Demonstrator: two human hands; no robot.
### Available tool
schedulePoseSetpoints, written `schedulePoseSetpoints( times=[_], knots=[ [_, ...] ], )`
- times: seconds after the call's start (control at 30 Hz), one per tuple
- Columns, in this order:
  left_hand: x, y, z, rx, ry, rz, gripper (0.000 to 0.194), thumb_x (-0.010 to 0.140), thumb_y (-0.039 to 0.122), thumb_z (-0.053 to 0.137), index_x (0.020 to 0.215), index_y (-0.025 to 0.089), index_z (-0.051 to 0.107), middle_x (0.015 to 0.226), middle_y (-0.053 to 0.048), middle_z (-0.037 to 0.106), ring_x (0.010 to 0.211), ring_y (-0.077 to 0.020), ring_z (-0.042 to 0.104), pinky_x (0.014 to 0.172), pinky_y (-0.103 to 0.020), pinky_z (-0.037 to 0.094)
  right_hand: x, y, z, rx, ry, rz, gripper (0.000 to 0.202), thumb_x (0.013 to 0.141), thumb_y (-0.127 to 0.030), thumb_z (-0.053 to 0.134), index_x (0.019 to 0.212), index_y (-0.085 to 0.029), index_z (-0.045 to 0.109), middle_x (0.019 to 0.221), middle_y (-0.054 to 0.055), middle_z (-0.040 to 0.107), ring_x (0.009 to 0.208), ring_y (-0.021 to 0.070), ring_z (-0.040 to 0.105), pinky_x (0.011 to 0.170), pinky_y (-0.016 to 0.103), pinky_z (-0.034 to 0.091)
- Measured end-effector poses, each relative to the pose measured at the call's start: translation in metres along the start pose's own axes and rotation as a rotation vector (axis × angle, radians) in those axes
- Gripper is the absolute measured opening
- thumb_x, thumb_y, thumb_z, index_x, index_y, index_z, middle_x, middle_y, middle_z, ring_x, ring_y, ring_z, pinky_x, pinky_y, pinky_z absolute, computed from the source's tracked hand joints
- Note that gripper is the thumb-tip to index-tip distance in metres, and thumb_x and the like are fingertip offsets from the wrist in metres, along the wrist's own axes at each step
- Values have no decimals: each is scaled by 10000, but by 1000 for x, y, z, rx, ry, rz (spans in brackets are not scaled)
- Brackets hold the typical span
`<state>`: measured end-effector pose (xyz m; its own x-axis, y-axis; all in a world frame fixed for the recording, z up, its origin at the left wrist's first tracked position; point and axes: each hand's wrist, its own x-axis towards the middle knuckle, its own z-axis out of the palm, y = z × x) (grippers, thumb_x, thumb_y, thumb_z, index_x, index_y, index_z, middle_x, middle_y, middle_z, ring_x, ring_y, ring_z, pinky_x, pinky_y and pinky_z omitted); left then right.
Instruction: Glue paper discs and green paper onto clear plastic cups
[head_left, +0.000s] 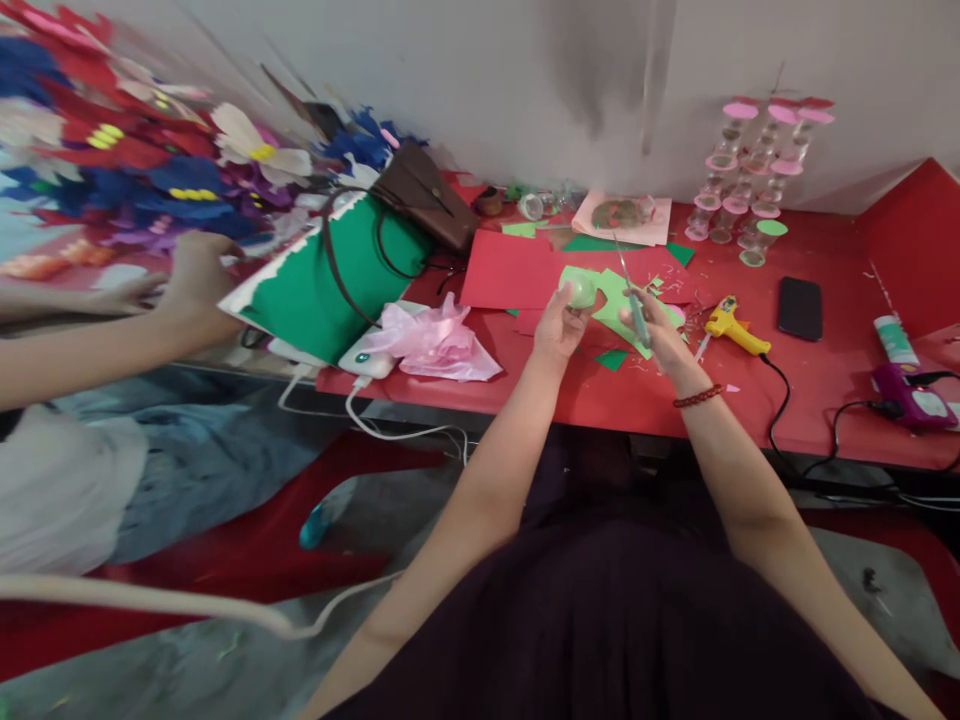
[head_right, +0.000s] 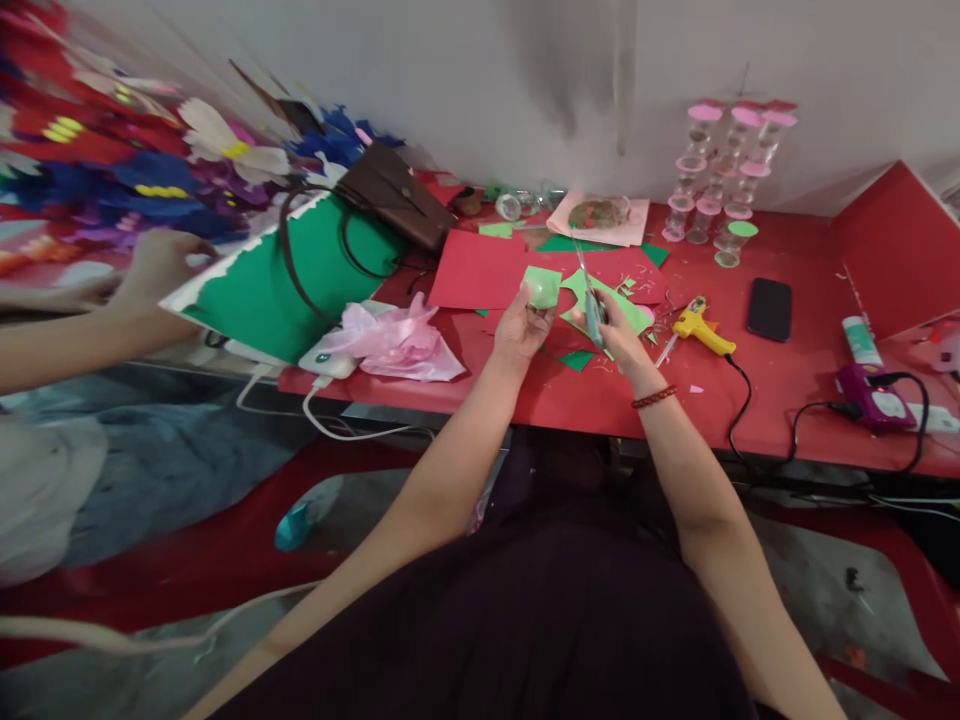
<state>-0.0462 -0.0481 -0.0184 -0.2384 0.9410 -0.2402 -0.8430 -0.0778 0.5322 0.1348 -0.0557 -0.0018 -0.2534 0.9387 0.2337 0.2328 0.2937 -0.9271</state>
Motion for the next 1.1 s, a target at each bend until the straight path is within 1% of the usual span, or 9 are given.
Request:
schedulePoseSetpoints(
  times=[0.1,0.2,0.33,0.47,0.67,0.77,0.87,0.97,1.1],
  knots=[
    [1,-3,-2,17,-33,17,34,949,217,737,955,199,709,1002,-43,826,1194,-199,765,1055,-304,598,0,1,1,-422,143,-144,563,868,-601,736,1272,-218,654,1140,108,713,1025,288,627,1003,497,507],
    [2,-3,-5,42,-35,34,80,939,244,760,1000,215,716,1064,-40,827,1251,-197,742,1086,-312,580,-2,4,0,-626,163,-227,528,894,-556,720,1290,-215,642,1160,128,705,1086,328,620,1078,549,452],
    [0,-2,-7,87,-74,24,144,930,303,783,1022,215,716,1036,-40,828,1158,-194,777,1082,-326,586,-7,10,4,-633,124,-225,484,920,-479,693,1324,-215,659,1090,125,700,1032,313,631,1019,481,486],
    [-5,-3,-7,134,-120,-3,243,926,363,790,1112,223,719,1041,-38,827,1102,-186,791,1046,-307,602,-12,14,8,-637,102,-235,521,902,-442,710,1360,-197,676,1103,138,703,1046,323,631,1010,462,488],
    [-11,-4,-6,143,-117,-39,138,948,235,749,1081,216,717,980,-21,821,1005,-154,800,1030,-297,601,-14,16,7,-581,123,-259,569,881,-445,736,1361,-140,700,1086,150,718,1013,318,643,1011,449,489],
    [-11,-4,-6,141,-121,-38,185,926,257,777,1095,225,710,959,-15,818,1011,-158,799,1045,-309,590,-15,17,6,-586,127,-264,567,870,-436,748,1358,-150,708,1084,145,724,1015,318,644,1012,448,488],
    [-11,-3,-7,124,-142,-39,156,939,267,757,1076,218,702,939,-14,817,981,-156,799,1020,-305,596,-15,16,5,-606,118,-266,539,895,-442,725,1360,-169,712,1048,131,727,986,306,647,996,440,495],
    [-12,-1,-6,131,-136,-41,111,951,269,738,1044,218,704,970,-24,822,1026,-170,796,1007,-307,600,-16,15,4,-580,106,-274,506,923,-445,698,1335,-154,733,958,108,712,897,270,648,929,398,517],
    [-13,0,-5,139,-113,-31,69,949,267,738,981,215,704,978,-32,819,1096,-189,784,1015,-315,596,-17,14,4,-519,87,-234,504,930,-440,692,1348,-162,732,946,74,680,744,199,598,774,329,526]
  ],
)
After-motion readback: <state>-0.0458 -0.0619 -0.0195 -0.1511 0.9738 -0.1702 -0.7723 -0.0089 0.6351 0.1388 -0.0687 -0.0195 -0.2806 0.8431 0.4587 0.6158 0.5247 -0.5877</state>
